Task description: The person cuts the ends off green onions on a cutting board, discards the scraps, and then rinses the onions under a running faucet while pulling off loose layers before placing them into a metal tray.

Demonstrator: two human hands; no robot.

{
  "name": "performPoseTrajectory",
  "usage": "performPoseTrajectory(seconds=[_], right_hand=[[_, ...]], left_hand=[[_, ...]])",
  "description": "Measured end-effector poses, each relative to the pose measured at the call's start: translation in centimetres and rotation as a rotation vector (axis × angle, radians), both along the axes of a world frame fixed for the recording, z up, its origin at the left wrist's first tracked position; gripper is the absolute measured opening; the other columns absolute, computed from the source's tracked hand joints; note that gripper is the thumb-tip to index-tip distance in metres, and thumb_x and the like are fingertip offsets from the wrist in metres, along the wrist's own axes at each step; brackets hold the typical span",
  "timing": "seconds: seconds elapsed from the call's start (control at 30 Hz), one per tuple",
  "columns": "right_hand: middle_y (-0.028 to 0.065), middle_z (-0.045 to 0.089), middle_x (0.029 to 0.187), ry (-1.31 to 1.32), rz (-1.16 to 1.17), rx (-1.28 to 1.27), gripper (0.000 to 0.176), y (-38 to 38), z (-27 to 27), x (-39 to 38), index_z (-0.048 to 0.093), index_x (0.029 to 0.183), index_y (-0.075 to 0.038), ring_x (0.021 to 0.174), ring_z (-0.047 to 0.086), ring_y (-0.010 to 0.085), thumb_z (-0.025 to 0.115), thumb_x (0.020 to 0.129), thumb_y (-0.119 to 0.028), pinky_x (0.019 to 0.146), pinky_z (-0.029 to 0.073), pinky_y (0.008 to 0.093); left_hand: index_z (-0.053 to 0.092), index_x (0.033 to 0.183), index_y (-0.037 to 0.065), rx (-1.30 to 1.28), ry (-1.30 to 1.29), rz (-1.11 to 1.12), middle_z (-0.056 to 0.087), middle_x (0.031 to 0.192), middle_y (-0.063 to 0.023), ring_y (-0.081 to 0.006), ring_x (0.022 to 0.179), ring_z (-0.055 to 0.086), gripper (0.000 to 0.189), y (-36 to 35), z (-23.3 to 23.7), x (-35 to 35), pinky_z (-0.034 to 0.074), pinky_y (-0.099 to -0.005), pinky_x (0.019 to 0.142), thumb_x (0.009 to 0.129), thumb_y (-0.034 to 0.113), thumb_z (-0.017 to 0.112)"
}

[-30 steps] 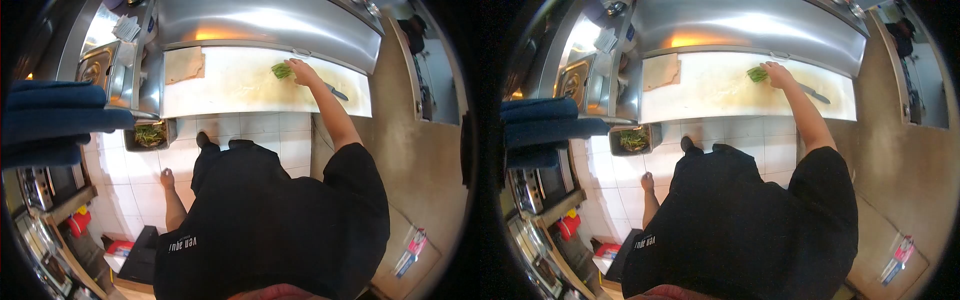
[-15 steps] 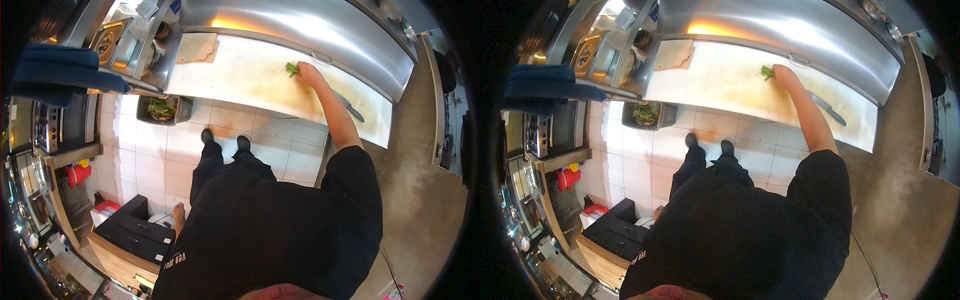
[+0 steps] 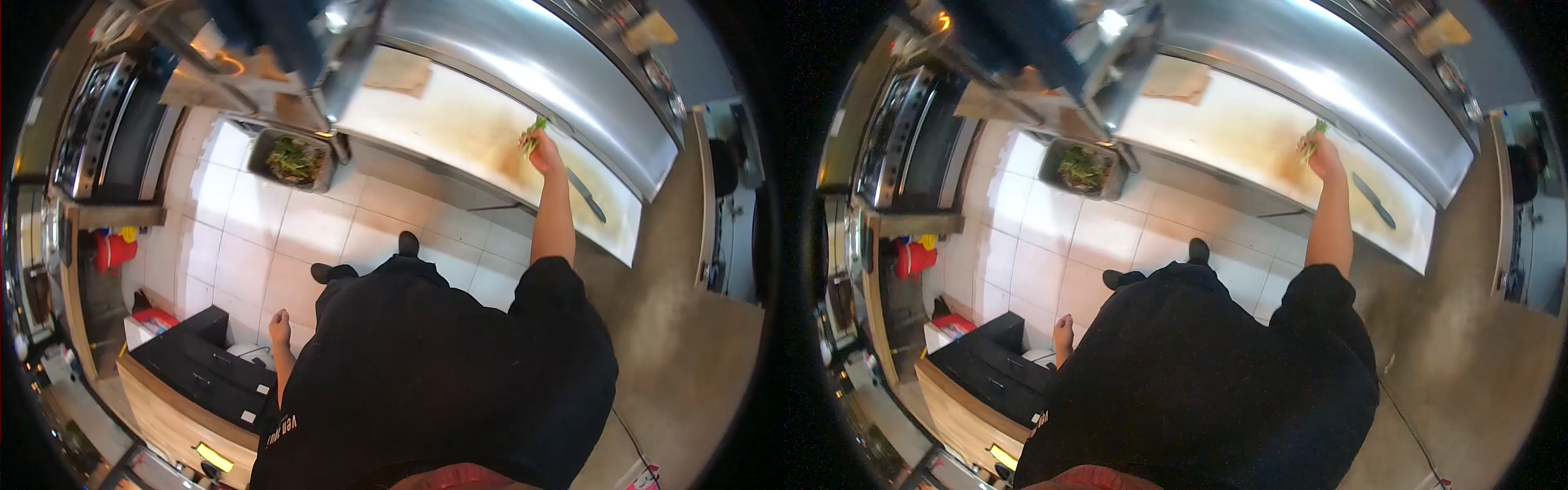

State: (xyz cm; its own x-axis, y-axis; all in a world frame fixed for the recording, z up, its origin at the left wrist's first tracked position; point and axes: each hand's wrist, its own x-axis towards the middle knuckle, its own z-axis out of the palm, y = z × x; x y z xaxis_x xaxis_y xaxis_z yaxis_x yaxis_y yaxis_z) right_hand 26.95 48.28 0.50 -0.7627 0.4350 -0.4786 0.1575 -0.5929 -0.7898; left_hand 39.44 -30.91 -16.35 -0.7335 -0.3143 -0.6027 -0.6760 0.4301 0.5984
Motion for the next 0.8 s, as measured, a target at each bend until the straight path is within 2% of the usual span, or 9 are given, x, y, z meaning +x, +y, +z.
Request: performPoseTrajectory(seconds=[0.17, 0.23, 0.4, 0.5, 0.53, 0.57, 0.67, 0.77, 0.8], right_hand=[[0.0064, 0.045, 0.075, 0.149, 0.226, -0.146, 0.012, -18.3, 0.5, -4.2, 0.045, 0.086, -0.005, 0.069, 0.047, 0.0184, 0.048, 0.075, -0.01, 0.067, 0.043, 0.0309], [0.0046, 0.043, 0.077, 0.284, 0.369, -0.489, 0.018, -26.0, 0.5, -5.5, 0.045, 0.091, -0.005, 0.069, 0.045, 0.0179, 0.052, 0.076, -0.01, 0.068, 0.042, 0.0328], [0.0018, 0.04, 0.075, 0.219, 0.693, -0.649, 0.017, -45.6, 2.6, -12.5, 0.044, 0.087, -0.007, 0.07, 0.044, 0.015, 0.054, 0.073, -0.01, 0.069, 0.041, 0.03], [0.0016, 0.039, 0.075, 0.171, 0.958, -0.756, 0.017, -56.6, 3.9, -17.0, 0.045, 0.086, -0.007, 0.069, 0.043, 0.0147, 0.054, 0.072, -0.01, 0.069, 0.04, 0.0296], [0.0015, 0.039, 0.074, 0.127, 1.059, -0.762, 0.016, -60.3, 4.4, -18.4, 0.045, 0.085, -0.007, 0.069, 0.043, 0.0147, 0.053, 0.071, -0.011, 0.068, 0.04, 0.0294], [0.0015, 0.039, 0.074, 0.11, 1.098, -0.768, 0.016, -63.9, 5.1, -19.8, 0.045, 0.085, -0.007, 0.069, 0.043, 0.0147, 0.053, 0.071, -0.011, 0.068, 0.04, 0.0294], [0.0026, 0.042, 0.076, 0.032, 1.265, -0.685, 0.016, -74.6, 5.9, -24.2, 0.047, 0.088, -0.006, 0.07, 0.045, 0.0158, 0.051, 0.073, -0.01, 0.07, 0.042, 0.0309], [0.0023, 0.042, 0.075, -0.032, 1.392, -0.458, 0.015, -85.4, 6.7, -28.4, 0.046, 0.086, -0.007, 0.068, 0.044, 0.0149, 0.05, 0.072, -0.012, 0.069, 0.042, 0.0304], [0.0061, 0.051, 0.08, -0.08, 1.399, -0.45, 0.021, -88.5, 6.1, -30.0, 0.05, 0.092, -0.004, 0.071, 0.052, 0.0177, 0.049, 0.073, -0.011, 0.072, 0.047, 0.0334]], left_hand=[[0.061, 0.105, -0.001, -0.016, 0.006, 0.124, 0.064, 0.096, -0.0104, -0.0182, 0.09, 0.059, 0.032, -8.2, -1.1, 0.9, 0.046, -0.0303, 0.081, 0.086, 0.024, 0.058], [0.061, 0.105, 0.0, 0.022, -0.009, 0.158, 0.064, 0.095, -0.0102, -0.0179, 0.09, 0.059, 0.033, -11.6, -2.6, 1.5, 0.045, -0.0302, 0.08, 0.086, 0.026, 0.057], [0.063, 0.103, 0.002, 0.142, 0.101, 0.386, 0.064, 0.088, -0.0061, -0.0122, 0.082, 0.059, 0.027, -16.4, -0.8, -1.7, 0.046, -0.0262, 0.067, 0.086, 0.023, 0.058], [0.064, 0.099, 0.002, 0.161, 0.414, 0.349, 0.065, 0.084, -0.0056, -0.01, 0.079, 0.058, 0.02, -17.3, 3.3, -8.7, 0.046, -0.0239, 0.069, 0.088, 0.017, 0.057], [0.064, 0.098, 0.002, 0.025, 0.576, 0.176, 0.065, 0.085, -0.0055, -0.0094, 0.079, 0.058, 0.018, -17.2, 7.4, -11.8, 0.046, -0.0227, 0.07, 0.088, 0.014, 0.056], [0.065, 0.099, 0.004, 0.144, 0.647, 0.2, 0.064, 0.088, -0.0057, -0.0107, 0.08, 0.058, 0.016, -16.6, 11.7, -15.0, 0.046, -0.0231, 0.07, 0.087, 0.009, 0.056], [0.065, 0.102, 0.007, 0.123, 0.967, -0.03, 0.063, 0.096, -0.009, -0.0193, 0.082, 0.06, 0.022, -17.8, 22.6, -23.2, 0.048, -0.0267, 0.072, 0.08, 0.004, 0.062], [0.065, 0.104, 0.007, -0.109, 1.14, -0.032, 0.063, 0.098, -0.0103, -0.0244, 0.084, 0.061, 0.027, -22.8, 25.4, -29.0, 0.049, -0.0295, 0.074, 0.076, 0.004, 0.066], [0.064, 0.104, 0.007, -0.159, 1.107, -0.078, 0.062, 0.101, -0.0102, -0.0242, 0.088, 0.06, 0.028, -25.0, 25.6, -30.5, 0.049, -0.0298, 0.075, 0.076, 0.004, 0.066]])
